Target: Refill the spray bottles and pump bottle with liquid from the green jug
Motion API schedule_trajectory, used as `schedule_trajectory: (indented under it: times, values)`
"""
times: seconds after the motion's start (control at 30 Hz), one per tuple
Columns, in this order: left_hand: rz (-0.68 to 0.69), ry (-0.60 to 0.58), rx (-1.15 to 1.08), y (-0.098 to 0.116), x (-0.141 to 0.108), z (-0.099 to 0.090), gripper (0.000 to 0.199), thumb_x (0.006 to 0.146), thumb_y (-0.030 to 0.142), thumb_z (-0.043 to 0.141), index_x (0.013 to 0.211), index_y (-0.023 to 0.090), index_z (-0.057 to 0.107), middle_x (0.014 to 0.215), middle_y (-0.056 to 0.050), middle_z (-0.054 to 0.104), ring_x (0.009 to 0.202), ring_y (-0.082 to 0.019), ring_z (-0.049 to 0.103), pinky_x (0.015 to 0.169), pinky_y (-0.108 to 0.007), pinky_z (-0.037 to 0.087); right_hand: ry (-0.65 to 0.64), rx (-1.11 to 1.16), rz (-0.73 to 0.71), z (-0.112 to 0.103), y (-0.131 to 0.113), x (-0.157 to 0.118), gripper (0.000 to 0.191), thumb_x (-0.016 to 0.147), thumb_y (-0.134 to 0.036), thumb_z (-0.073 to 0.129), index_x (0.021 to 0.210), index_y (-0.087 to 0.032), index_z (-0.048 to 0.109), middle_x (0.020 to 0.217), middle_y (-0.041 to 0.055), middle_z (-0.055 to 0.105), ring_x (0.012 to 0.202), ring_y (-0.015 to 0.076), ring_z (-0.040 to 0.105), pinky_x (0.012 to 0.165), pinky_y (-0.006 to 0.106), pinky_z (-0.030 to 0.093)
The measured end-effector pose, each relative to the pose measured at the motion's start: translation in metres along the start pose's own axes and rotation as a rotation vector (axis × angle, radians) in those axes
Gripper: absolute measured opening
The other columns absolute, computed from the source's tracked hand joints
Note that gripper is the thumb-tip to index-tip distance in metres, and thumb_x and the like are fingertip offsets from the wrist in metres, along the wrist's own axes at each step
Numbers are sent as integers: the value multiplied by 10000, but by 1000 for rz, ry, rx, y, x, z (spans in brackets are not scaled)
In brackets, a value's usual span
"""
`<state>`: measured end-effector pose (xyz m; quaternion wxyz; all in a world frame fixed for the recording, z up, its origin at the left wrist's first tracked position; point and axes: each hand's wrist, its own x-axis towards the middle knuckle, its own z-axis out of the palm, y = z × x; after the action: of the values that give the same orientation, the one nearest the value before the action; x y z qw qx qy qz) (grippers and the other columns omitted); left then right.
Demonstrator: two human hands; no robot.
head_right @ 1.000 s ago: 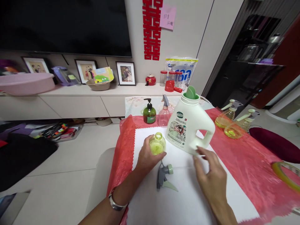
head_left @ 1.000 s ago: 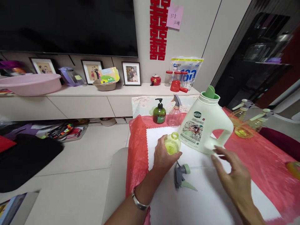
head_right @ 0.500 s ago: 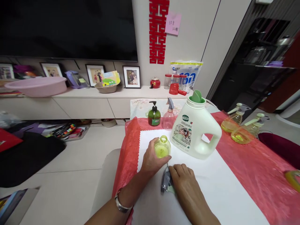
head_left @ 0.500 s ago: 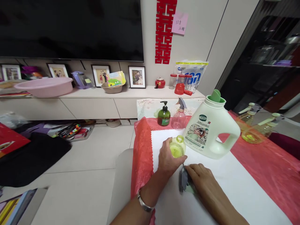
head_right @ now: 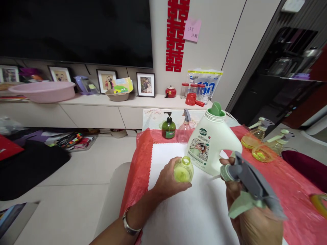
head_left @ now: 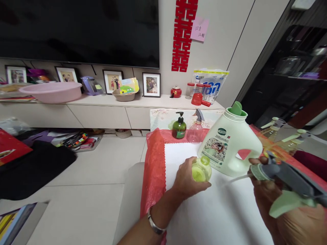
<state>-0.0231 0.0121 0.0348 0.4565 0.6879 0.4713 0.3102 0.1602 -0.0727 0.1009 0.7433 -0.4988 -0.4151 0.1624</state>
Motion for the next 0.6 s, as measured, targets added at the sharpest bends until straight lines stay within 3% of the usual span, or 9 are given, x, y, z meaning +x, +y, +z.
schedule_trajectory:
  times: [0.13,0.27,0.37,0.5,0.6]
  values:
    - [23,-32,31,1,-1,-1,909,514,291,897,1318,223,480,1278,-83,617,1175,-323,565,1053,-477,432,34,34,-52,25,-1,21,458,771,-608,778,1067,-273,677,1077,73,641,939,205,637,649,277,524]
    - [18,-40,22,1,-1,-1,910,519,292,893,1321,231,469,1303,-77,608,1185,-318,558,1058,-471,423,36,97,-79,43,-14,16,534,696,-406,879,1167,-280,662,1345,46,539,1119,223,604,704,239,537]
    - [20,-44,12,1,-1,-1,913,517,282,894,1322,229,464,1319,-79,601,1205,-321,549,1061,-472,415,19,106,1,51,-18,5,557,764,-280,834,1285,-243,644,1364,89,536,1215,250,569,813,247,552]
    - [29,-48,19,2,0,-1,892,519,284,892,1307,220,477,1300,-78,609,1191,-321,556,1061,-478,414,-91,72,35,51,2,1,508,738,-244,844,1223,-223,693,1236,87,615,1079,213,627,914,295,547]
    - [32,-47,19,2,1,-1,897,510,292,894,1302,215,479,1283,-82,615,1184,-324,563,1059,-479,419,-210,54,87,50,25,1,463,764,-270,824,1209,-231,701,1211,83,630,1094,225,619,951,328,539]
